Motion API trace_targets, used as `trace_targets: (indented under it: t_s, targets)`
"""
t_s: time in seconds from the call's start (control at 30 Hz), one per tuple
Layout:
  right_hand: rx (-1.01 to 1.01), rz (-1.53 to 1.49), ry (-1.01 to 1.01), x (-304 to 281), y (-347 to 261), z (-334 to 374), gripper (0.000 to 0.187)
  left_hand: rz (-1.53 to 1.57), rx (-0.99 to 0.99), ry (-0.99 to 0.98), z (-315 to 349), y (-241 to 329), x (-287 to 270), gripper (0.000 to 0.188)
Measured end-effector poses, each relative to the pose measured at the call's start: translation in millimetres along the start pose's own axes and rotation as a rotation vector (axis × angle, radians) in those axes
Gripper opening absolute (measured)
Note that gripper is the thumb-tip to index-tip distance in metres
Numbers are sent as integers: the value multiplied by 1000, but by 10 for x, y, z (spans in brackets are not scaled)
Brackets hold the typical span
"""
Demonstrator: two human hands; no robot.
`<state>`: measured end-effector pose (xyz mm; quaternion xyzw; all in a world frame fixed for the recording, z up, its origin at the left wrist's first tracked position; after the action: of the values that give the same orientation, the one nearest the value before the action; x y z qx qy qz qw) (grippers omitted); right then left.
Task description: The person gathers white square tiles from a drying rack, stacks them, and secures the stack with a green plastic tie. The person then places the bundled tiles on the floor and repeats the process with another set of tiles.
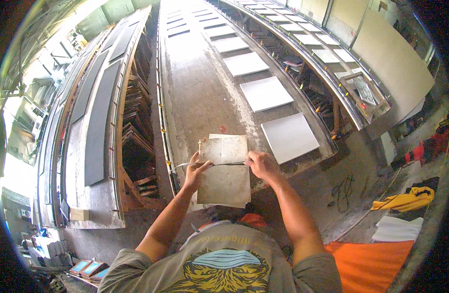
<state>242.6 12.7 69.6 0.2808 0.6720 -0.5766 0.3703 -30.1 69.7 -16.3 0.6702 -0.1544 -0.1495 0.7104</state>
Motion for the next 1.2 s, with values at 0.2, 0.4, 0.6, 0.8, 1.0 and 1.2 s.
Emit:
trace_targets:
  t_s: [0.2, 0.4, 0.6, 0.8, 1.0, 1.2]
  targets:
    - [145, -731, -44, 271, 168, 9, 23, 182, -1, 142, 77, -53, -94, 30]
    - [200, -1782, 243, 510, -101, -188, 25, 589, 199, 109, 7, 175, -166, 28]
    - [92, -1288, 117, 582, 251, -172, 25, 401, 95, 235, -34, -177, -307, 39]
    - [-122, -10, 151, 334, -341, -42, 13, 456, 154, 353, 29, -214, -253, 41]
    - [-343, 440, -36, 402, -604, -7, 3, 471, 116, 422, 34, -234, -221, 44]
    - [-447, 573, -112, 573, -529, 26, 18, 502, 103, 448, 34, -235, -220, 44]
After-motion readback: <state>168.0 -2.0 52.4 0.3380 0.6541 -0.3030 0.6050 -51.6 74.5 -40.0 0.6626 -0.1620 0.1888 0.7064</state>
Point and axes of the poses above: each hand's wrist, its own z-axis away from the middle knuckle, its own x-axis out of the palm, y = z × x, the point moved 6 cm from there along -z, towards the middle knuckle, and after that the axes turned 8 degrees about -y, right-handed, at the moved point
